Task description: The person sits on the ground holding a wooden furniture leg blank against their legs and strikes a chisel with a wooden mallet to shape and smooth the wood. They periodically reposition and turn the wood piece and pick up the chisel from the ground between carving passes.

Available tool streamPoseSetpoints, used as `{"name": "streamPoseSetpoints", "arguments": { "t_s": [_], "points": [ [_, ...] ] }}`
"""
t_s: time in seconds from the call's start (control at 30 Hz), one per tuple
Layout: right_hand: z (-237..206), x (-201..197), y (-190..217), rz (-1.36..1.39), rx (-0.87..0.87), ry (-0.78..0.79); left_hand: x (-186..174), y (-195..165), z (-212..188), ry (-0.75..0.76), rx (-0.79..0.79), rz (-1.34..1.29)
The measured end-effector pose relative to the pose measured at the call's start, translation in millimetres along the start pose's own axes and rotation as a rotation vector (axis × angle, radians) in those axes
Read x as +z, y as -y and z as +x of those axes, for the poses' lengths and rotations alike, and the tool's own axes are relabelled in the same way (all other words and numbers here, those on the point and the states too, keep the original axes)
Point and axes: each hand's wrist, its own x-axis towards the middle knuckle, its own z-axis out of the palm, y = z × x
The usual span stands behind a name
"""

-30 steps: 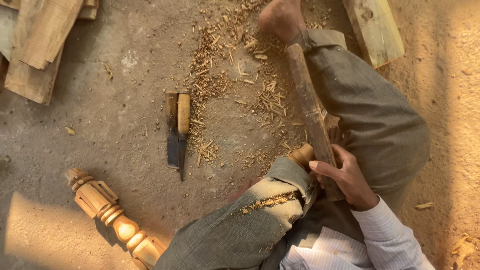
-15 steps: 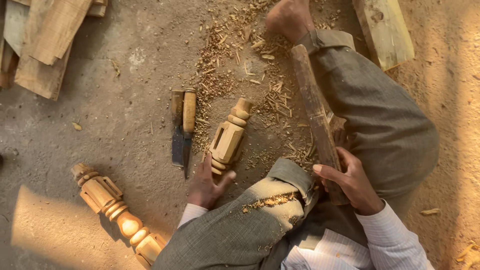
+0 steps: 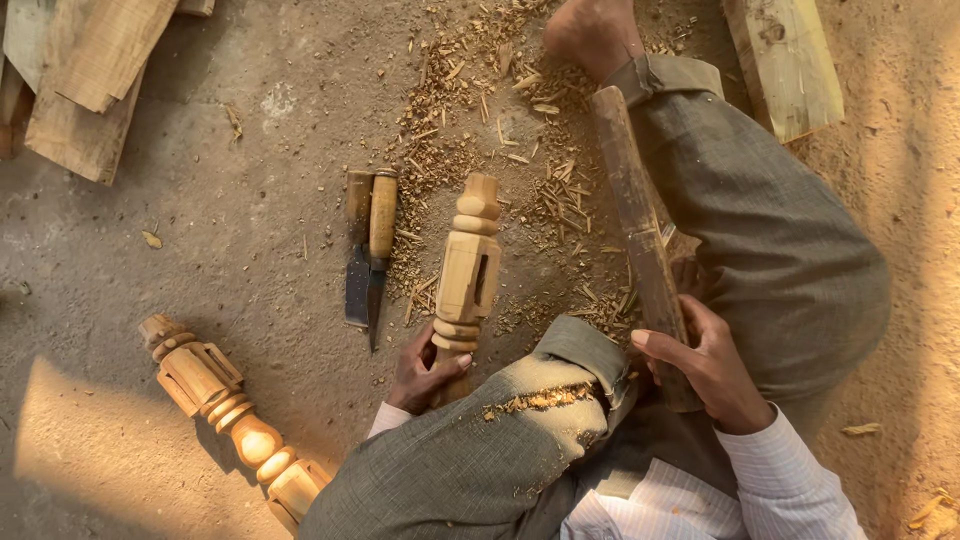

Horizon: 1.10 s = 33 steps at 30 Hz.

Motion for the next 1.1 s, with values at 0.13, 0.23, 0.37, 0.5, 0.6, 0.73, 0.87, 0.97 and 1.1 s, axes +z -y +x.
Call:
{"name": "streamPoseSetpoints", "arguments": {
  "t_s": [0.13, 0.23, 0.37, 0.5, 0.6, 0.73, 0.87, 0.97, 1.1],
  "points": [
    [2.6, 0.1, -0.9, -0.043, 0.005, 0.006, -0.3, -16.1, 3.9, 0.011, 0.138, 0.024],
    [3.2, 0.4, -1.2, -0.055, 0.007, 0.007, -0.9, -33.8, 6.3, -0.036, 0.247, 0.15],
    [1.4, 1.3, 0.0, -0.05, 0.015, 0.005, 1.5, -57.9, 10.9, 0.009, 0.339, 0.094],
    [-0.6, 3.1, 3.3, -0.014, 0.007, 0.01, 4.7, -70.8, 15.8, -0.001, 0.404, 0.231],
    [-1.0, 4.5, 5.3, -0.023, 0.015, 0.008, 7.5, -63.6, 17.7, -0.054, 0.415, 0.218],
    [-1.7, 5.2, 6.1, -0.006, 0.017, 0.014, 8.0, -35.5, 16.0, -0.152, 0.292, 0.381],
    [-2.8, 4.9, 7.3, -0.02, 0.005, 0.018, 4.7, -11.7, 15.4, -0.171, 0.139, 0.363],
    [-2.5, 5.8, 9.8, -0.042, 0.008, 0.027, 0.9, -9.8, 16.5, -0.199, 0.03, 0.592],
    [-2.2, 8.8, 12.7, -0.072, 0.01, 0.021, -1.0, -20.7, 10.6, -0.268, -0.149, 1.099]
  ]
}}
